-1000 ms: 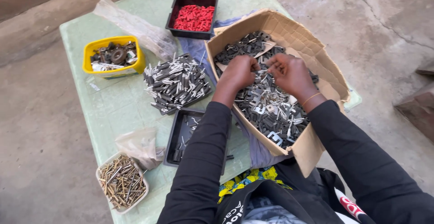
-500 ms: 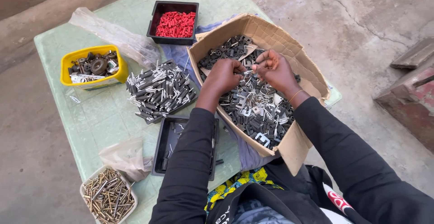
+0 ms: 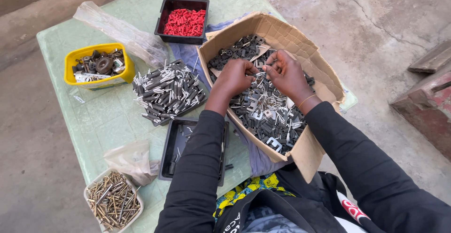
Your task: Assembling cable clips by inserting nails into them and sorting the finished parts into a tray
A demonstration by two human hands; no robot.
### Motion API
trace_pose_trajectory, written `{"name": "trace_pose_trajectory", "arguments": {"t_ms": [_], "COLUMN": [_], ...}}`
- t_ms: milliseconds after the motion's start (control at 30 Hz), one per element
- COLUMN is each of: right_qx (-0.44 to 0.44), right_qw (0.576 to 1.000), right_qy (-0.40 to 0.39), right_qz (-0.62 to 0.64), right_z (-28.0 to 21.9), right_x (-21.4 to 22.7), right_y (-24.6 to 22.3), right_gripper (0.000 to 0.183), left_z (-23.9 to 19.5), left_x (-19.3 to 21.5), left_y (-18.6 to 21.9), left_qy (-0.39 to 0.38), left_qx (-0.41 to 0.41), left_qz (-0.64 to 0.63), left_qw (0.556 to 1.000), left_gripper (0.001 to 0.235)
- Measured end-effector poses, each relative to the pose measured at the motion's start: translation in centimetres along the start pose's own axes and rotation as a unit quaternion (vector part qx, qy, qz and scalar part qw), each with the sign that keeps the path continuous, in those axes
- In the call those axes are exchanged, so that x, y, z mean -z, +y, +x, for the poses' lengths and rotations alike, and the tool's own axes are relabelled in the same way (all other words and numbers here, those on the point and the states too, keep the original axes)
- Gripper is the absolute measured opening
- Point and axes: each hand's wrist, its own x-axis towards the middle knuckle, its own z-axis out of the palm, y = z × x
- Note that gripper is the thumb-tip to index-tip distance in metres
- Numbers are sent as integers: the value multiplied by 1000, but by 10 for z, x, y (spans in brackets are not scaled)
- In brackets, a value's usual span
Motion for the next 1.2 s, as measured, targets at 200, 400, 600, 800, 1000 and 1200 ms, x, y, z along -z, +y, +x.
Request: {"name": "trace_pose_trajectory", "arguments": {"t_ms": [200,400,600,800,1000,1200], "right_qx": [48,-71,-38,-46,-29,-80], "right_qw": [988,995,995,993,985,987], "right_qy": [-12,-35,-29,-103,-106,-134], "right_qz": [-145,56,88,-23,-135,-45], "right_z": [2,-4,0,-7,-17,-14], "right_x": [-1,-5,-3,5,14,12], "right_y": [15,4,13,-15,-49,-14], "right_gripper": [15,18,16,7,23,26], "left_z": [10,6,12,-1,6,7], "left_x": [-10,-7,-10,5,0,-6], "left_y": [-5,2,1,21,18,8], "left_qy": [-4,-39,5,21,31,-10], "left_qx": [-14,6,18,30,35,19], "left_qz": [34,7,12,-19,-29,-27], "left_qw": [999,999,1000,999,999,999], "left_gripper": [21,20,16,25,28,29]}}
